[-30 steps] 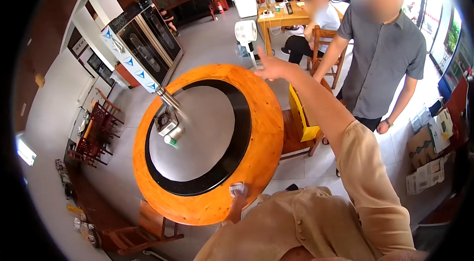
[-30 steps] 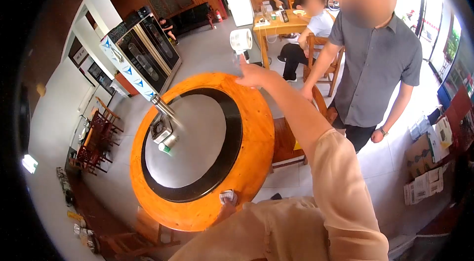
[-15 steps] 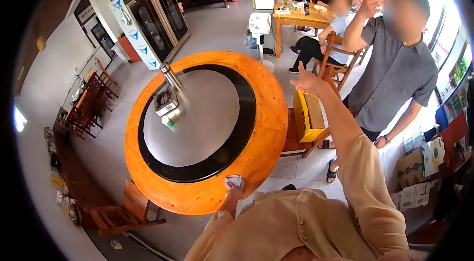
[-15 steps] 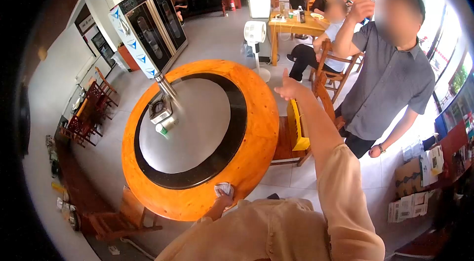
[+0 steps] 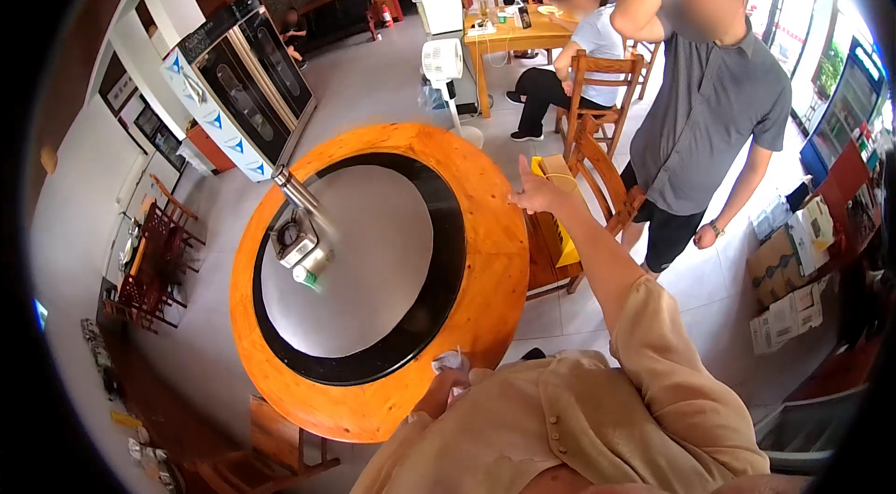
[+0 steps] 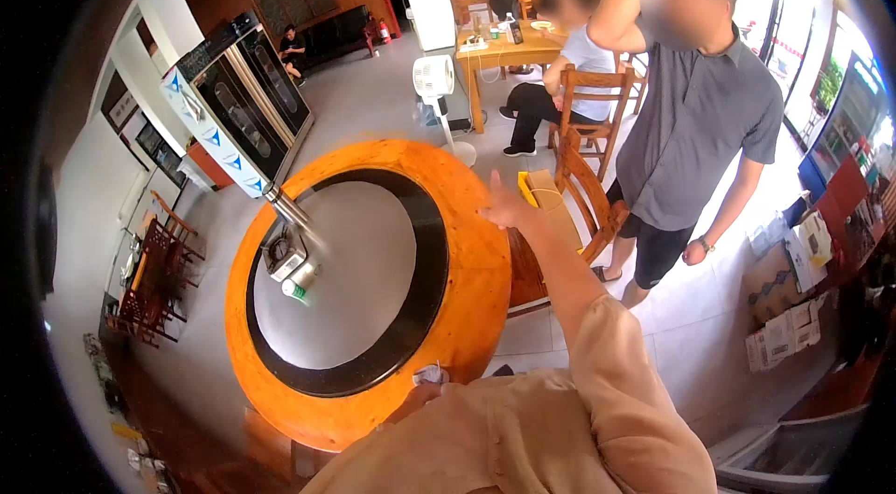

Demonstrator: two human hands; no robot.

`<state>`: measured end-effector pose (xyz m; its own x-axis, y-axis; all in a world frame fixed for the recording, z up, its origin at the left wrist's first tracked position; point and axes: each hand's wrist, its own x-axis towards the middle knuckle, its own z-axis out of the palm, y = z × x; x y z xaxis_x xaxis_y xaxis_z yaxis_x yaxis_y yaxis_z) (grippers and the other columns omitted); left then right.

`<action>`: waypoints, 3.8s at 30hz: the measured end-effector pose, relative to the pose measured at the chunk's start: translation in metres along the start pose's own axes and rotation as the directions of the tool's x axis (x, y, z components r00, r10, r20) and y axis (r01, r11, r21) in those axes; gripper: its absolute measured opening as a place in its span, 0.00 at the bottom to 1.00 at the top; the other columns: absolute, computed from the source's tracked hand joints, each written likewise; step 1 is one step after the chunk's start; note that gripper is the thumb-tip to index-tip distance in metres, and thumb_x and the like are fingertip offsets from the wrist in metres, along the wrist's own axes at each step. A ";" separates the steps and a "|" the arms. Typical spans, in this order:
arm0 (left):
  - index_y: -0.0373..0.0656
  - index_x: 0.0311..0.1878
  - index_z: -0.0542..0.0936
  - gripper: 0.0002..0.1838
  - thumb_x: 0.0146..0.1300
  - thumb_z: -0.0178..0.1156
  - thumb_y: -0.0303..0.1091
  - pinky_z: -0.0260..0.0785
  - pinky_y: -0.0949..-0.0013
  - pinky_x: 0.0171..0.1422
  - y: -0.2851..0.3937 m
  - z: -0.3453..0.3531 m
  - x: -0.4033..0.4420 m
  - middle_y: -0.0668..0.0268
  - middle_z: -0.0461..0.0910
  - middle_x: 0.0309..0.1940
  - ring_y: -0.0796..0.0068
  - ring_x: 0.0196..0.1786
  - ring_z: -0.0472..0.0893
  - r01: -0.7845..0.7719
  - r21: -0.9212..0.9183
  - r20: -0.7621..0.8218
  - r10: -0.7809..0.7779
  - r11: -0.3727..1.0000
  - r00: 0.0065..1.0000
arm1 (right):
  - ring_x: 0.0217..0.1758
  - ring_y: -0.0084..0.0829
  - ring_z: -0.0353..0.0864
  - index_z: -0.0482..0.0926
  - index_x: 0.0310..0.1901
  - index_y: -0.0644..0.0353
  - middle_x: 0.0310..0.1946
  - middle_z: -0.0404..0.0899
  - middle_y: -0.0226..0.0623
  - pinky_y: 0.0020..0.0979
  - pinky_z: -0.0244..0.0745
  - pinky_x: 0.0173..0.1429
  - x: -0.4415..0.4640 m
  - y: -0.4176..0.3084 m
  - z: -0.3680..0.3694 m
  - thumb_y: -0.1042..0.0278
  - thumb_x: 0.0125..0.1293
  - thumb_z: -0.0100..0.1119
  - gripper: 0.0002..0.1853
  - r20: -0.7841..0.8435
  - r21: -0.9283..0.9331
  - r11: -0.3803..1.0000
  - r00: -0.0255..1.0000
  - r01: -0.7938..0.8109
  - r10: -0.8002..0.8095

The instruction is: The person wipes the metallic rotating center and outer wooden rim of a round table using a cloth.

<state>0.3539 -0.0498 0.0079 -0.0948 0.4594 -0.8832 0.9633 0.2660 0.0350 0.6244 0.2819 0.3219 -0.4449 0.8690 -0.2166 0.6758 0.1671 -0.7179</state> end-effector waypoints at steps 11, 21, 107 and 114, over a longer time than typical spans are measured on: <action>0.65 0.74 0.46 0.44 0.60 0.61 0.39 0.67 0.49 0.63 -0.019 0.000 -0.001 0.45 0.46 0.73 0.51 0.68 0.69 -0.065 -0.048 0.015 0.066 0.997 0.998 | 0.28 0.36 0.82 0.23 0.73 0.70 0.43 0.81 0.55 0.32 0.79 0.38 -0.011 0.021 -0.003 0.59 0.67 0.57 0.53 -0.048 0.056 0.996 0.996 -0.068 0.071; 0.62 0.73 0.49 0.41 0.61 0.61 0.39 0.67 0.51 0.63 -0.023 0.002 0.000 0.47 0.50 0.70 0.53 0.66 0.70 -0.088 -0.070 0.005 0.089 0.994 0.996 | 0.30 0.34 0.82 0.28 0.74 0.68 0.46 0.79 0.56 0.34 0.79 0.41 -0.014 0.023 0.009 0.56 0.66 0.56 0.52 -0.041 0.048 0.998 0.998 -0.038 0.040; 0.36 0.61 0.75 0.24 0.64 0.62 0.38 0.70 0.66 0.58 0.049 -0.035 0.028 0.62 0.81 0.51 0.67 0.52 0.79 -0.339 -0.735 -0.092 0.408 0.587 0.908 | 0.17 0.23 0.74 0.72 0.47 0.59 0.29 0.81 0.34 0.27 0.66 0.17 -0.559 0.516 -0.280 0.50 0.65 0.61 0.20 -0.601 0.773 0.615 0.129 -0.160 0.789; 0.36 0.62 0.74 0.26 0.60 0.61 0.34 0.71 0.65 0.58 0.011 0.005 0.050 0.58 0.80 0.54 0.63 0.55 0.80 -0.370 -0.816 -0.275 0.265 0.443 0.924 | 0.18 0.30 0.72 0.70 0.35 0.51 0.24 0.74 0.30 0.36 0.65 0.15 -0.464 0.500 -0.066 0.47 0.59 0.66 0.19 -0.185 0.947 0.273 0.409 -0.168 0.894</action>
<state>0.3607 -0.0281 -0.0385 0.0986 0.7283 -0.6782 0.2573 0.6397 0.7243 1.2072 -0.0073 0.1071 0.5309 0.5909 -0.6074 -0.2972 -0.5414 -0.7865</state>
